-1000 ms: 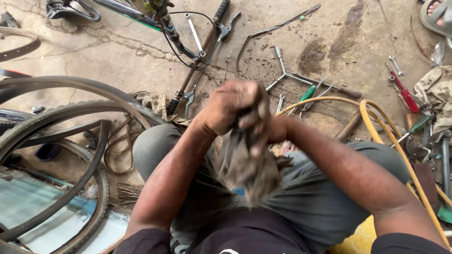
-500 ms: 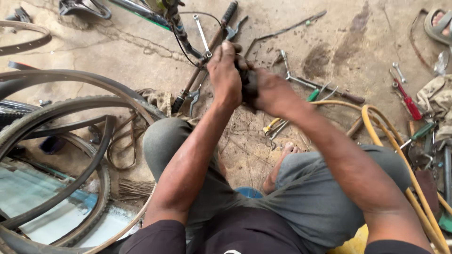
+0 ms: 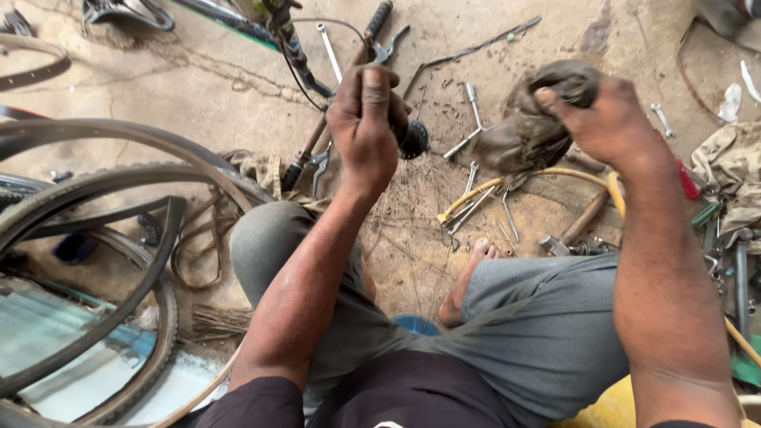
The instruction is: The person cleans and handles bicycle bottom bracket parts and spokes with a cloth and by hand while sitting on the floor.
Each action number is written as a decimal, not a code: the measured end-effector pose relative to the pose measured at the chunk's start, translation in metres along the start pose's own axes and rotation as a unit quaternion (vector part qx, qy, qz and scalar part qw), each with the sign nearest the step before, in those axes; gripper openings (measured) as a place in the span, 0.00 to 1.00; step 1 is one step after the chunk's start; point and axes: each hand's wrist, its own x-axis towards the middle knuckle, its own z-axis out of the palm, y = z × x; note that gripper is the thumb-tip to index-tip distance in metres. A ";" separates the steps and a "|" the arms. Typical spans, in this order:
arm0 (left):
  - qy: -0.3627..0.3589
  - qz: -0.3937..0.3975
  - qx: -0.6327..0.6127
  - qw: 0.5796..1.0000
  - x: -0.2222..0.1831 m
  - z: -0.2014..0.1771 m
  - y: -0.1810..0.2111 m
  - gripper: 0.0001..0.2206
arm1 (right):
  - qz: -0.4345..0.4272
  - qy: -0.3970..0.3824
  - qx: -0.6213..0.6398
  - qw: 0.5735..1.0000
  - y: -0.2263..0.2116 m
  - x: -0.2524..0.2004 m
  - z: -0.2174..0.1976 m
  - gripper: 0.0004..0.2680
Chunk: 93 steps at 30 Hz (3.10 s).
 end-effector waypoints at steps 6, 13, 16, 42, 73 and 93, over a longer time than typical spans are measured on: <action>-0.015 0.036 0.057 0.998 -0.002 0.010 0.005 0.19 | -0.073 -0.128 0.087 0.985 -0.036 -0.014 0.023 0.13; -0.035 -0.030 -0.061 0.997 -0.008 0.014 0.006 0.19 | -0.511 0.131 0.030 0.849 -0.042 -0.025 0.119 0.22; -0.143 -0.050 -0.117 0.981 -0.012 0.003 0.017 0.19 | -0.265 -0.120 0.129 0.948 -0.031 -0.020 0.131 0.14; 0.049 -0.262 -0.268 0.926 0.008 -0.017 0.002 0.20 | -0.058 -0.169 0.175 0.968 -0.009 -0.051 0.085 0.14; 0.123 -0.236 -0.509 0.819 -0.055 -0.006 0.011 0.13 | -0.398 0.201 0.039 0.894 -0.003 -0.086 0.171 0.14; 0.141 -0.263 -0.491 0.818 -0.059 -0.005 0.013 0.13 | -0.186 0.047 0.328 0.925 -0.003 -0.097 0.179 0.13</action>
